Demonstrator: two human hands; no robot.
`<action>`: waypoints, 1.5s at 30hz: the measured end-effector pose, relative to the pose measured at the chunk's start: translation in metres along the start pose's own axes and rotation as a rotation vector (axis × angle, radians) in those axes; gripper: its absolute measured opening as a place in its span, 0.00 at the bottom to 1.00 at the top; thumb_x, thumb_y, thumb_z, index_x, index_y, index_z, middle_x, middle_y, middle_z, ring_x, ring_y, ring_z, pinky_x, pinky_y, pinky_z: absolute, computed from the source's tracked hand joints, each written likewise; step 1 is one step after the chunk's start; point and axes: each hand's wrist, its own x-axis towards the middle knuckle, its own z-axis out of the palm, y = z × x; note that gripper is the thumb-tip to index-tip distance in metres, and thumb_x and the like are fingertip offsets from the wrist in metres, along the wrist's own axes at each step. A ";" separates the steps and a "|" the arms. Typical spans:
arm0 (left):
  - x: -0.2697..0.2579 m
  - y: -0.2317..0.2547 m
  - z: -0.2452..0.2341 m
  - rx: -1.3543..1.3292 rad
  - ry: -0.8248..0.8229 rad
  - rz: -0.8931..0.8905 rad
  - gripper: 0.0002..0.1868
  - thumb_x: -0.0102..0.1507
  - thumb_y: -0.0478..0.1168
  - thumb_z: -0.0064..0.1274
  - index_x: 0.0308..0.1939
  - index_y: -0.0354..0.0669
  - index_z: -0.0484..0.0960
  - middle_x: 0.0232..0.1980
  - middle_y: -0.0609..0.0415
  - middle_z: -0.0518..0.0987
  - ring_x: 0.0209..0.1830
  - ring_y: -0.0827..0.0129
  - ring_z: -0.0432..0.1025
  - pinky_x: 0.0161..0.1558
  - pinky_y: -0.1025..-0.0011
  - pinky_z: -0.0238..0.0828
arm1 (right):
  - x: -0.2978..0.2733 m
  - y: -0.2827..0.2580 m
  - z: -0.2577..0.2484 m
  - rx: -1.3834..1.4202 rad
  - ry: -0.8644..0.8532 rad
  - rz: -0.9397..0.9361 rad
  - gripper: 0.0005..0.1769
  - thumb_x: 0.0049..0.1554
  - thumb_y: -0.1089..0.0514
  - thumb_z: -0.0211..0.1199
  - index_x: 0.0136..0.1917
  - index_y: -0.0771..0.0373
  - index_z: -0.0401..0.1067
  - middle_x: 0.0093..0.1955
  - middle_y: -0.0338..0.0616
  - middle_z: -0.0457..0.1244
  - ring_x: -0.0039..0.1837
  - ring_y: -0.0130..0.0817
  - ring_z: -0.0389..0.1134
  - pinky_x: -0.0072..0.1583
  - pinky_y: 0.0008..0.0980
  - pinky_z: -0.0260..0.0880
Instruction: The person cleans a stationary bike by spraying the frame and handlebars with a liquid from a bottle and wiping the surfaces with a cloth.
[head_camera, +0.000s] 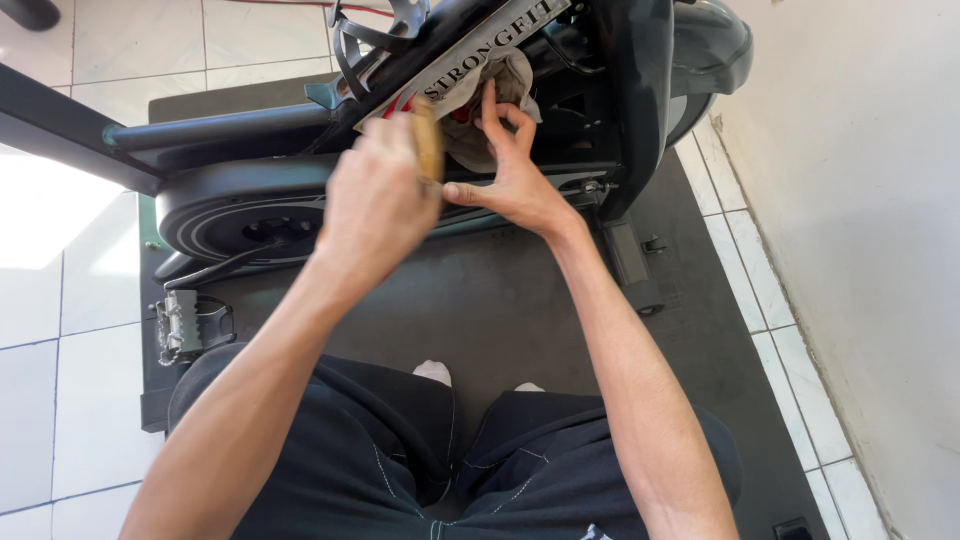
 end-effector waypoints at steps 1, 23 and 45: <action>-0.005 -0.005 -0.019 0.000 -0.002 -0.001 0.34 0.56 0.53 0.68 0.55 0.36 0.71 0.45 0.39 0.75 0.36 0.42 0.75 0.36 0.50 0.72 | -0.003 -0.001 -0.001 0.001 -0.001 0.002 0.76 0.43 0.21 0.68 0.84 0.44 0.21 0.79 0.51 0.31 0.88 0.53 0.36 0.83 0.51 0.34; -0.050 0.042 -0.063 -0.964 -0.110 0.058 0.08 0.68 0.38 0.52 0.37 0.44 0.69 0.33 0.58 0.72 0.27 0.67 0.66 0.35 0.69 0.63 | 0.014 0.037 0.042 0.492 1.017 0.011 0.13 0.61 0.50 0.62 0.53 0.61 0.72 0.50 0.40 0.70 0.56 0.29 0.69 0.63 0.31 0.67; -0.047 0.039 -0.076 -0.873 0.020 -0.008 0.10 0.70 0.37 0.50 0.35 0.43 0.67 0.28 0.62 0.69 0.22 0.72 0.61 0.32 0.72 0.61 | -0.005 0.004 -0.071 -0.101 1.295 -0.447 0.28 0.71 0.40 0.49 0.72 0.62 0.67 0.73 0.49 0.63 0.77 0.37 0.62 0.78 0.37 0.60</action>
